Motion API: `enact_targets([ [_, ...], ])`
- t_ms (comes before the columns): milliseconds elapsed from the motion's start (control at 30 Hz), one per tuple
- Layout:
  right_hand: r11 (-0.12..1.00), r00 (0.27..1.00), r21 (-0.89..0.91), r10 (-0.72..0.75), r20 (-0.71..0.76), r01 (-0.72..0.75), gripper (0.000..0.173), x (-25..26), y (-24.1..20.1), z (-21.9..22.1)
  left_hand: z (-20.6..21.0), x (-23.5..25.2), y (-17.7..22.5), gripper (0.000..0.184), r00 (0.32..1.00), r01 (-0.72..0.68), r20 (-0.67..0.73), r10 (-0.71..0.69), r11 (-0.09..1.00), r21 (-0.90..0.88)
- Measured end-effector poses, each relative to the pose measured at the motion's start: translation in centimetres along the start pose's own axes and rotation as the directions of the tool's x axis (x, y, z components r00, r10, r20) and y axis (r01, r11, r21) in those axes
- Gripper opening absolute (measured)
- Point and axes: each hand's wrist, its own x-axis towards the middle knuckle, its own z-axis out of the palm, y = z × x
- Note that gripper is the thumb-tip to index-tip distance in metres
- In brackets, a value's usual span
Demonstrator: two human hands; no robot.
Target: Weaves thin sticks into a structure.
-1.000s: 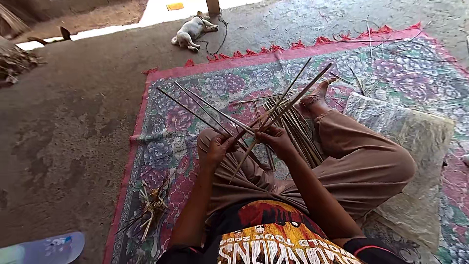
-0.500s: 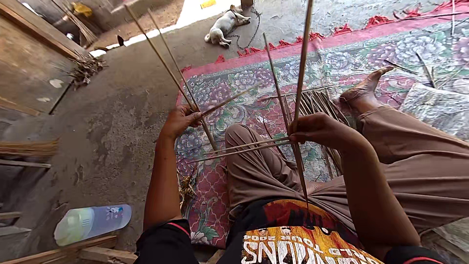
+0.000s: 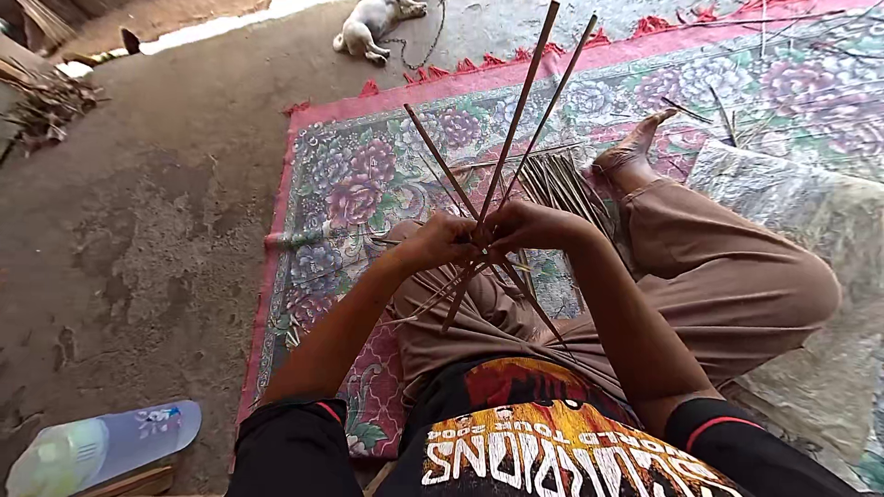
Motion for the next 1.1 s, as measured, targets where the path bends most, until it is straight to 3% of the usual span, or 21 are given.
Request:
enact_targets([
  [167, 0.998, 0.996, 0.066, 0.016, -0.087, -0.011, 0.004, -0.1, 1.4, 1.5, 0.9, 0.5, -0.3, 0.029, 0.995, 0.093, 0.032, -0.091, 0.993, -0.065],
  [233, 0.992, 0.991, 0.12, 0.042, -0.125, -0.027, 0.004, -0.3, 1.9, 2.4, 1.3, 0.5, -0.6, 0.027, 0.993, 0.117, 0.024, -0.116, 0.993, -0.022],
  [367, 0.942, 0.959, 0.321, -0.001, -0.284, 0.096, 0.011, -0.5, 5.4, 5.1, 2.7, -0.3, -2.5, 0.022, 0.992, 0.082, -0.099, -0.081, 0.997, 0.009],
  [500, 0.917, 0.93, 0.382, 0.033, -0.366, 0.118, 0.008, -0.2, 6.9, 6.1, 4.4, -0.9, -3.9, 0.015, 0.965, 0.124, -0.207, -0.159, 0.977, -0.175],
  [767, 0.914, 0.906, 0.371, 0.007, -0.422, 0.165, 0.006, 0.1, 7.7, 5.9, 5.4, -0.8, -4.6, 0.015, 0.892, 0.147, -0.294, -0.343, 0.836, -0.529],
  [967, 0.938, 0.918, 0.336, 0.059, -0.391, 0.082, 0.016, -0.2, 6.7, 5.4, 5.9, -1.4, -4.4, 0.023, 0.911, 0.119, -0.256, -0.323, 0.801, -0.587],
  [1100, 0.948, 0.929, 0.319, 0.093, -0.359, 0.028, 0.011, -0.4, 6.1, 5.0, 6.4, -1.7, -4.4, 0.013, 0.909, 0.092, -0.281, -0.308, 0.806, -0.585],
])
